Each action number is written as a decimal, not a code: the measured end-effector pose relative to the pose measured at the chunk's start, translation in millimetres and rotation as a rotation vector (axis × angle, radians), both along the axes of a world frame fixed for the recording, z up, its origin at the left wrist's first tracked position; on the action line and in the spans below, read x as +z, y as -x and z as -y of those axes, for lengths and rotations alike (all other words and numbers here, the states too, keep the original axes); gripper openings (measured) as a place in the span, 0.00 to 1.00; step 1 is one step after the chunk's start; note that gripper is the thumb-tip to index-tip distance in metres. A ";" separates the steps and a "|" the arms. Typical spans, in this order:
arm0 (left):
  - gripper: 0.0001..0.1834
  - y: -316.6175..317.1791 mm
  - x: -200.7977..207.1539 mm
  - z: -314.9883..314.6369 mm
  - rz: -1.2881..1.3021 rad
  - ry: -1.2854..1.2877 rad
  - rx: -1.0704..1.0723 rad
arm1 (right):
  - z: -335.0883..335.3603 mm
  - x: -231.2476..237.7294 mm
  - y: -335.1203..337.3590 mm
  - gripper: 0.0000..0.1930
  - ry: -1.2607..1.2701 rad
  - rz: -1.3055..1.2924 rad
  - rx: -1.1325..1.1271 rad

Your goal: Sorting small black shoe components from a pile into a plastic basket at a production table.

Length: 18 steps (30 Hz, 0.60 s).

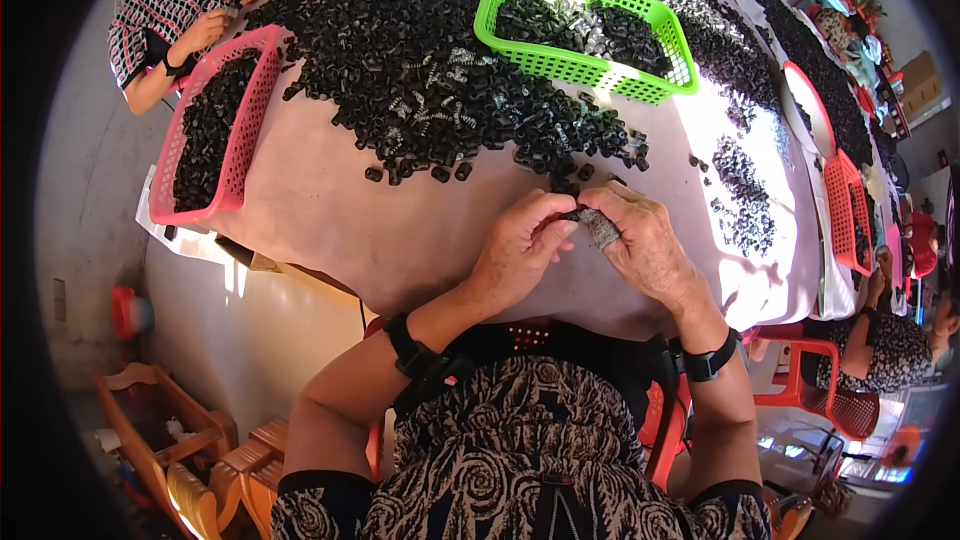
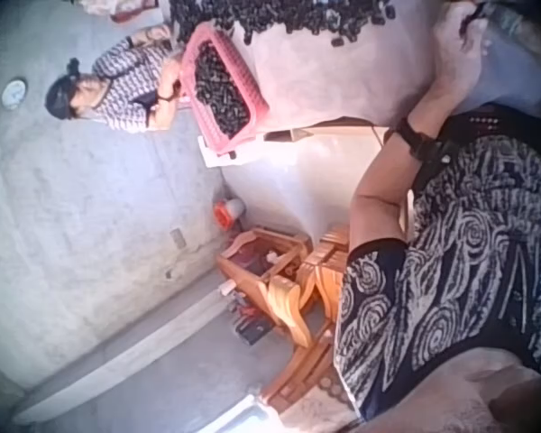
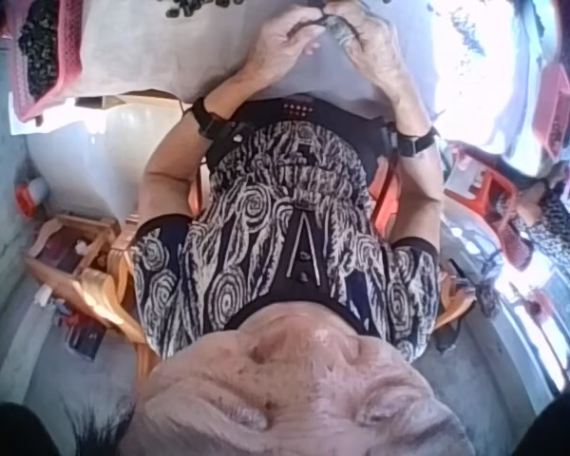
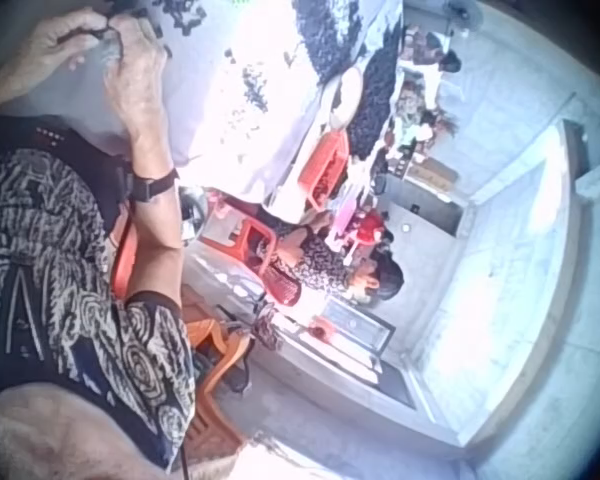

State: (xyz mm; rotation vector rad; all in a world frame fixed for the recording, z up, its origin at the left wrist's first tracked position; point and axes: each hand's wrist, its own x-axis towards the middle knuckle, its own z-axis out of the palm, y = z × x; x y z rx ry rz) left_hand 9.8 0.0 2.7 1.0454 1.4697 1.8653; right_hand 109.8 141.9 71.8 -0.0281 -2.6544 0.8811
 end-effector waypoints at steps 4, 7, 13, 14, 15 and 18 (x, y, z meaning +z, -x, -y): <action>0.10 -0.5 3.9 0.5 -0.010 0.068 -0.029 | -0.9 4.8 -4.1 0.17 -0.093 0.153 0.017; 0.10 -0.3 3.4 1.7 0.001 0.117 -0.058 | -4.5 -0.8 -5.2 0.15 -0.116 0.151 0.047; 0.11 -1.1 4.9 2.5 -0.086 0.134 -0.064 | -6.8 6.7 -8.2 0.15 -0.077 0.235 0.091; 0.11 -0.9 4.9 2.7 -0.084 0.136 -0.065 | -8.1 7.2 -8.2 0.15 -0.075 0.236 0.091; 0.10 0.0 5.1 3.2 -0.106 0.138 -0.074 | -9.3 7.5 -7.9 0.15 -0.074 0.238 0.107; 0.10 1.0 3.6 2.1 -0.119 0.141 -0.087 | -11.1 4.9 -7.5 0.15 -0.066 0.241 0.122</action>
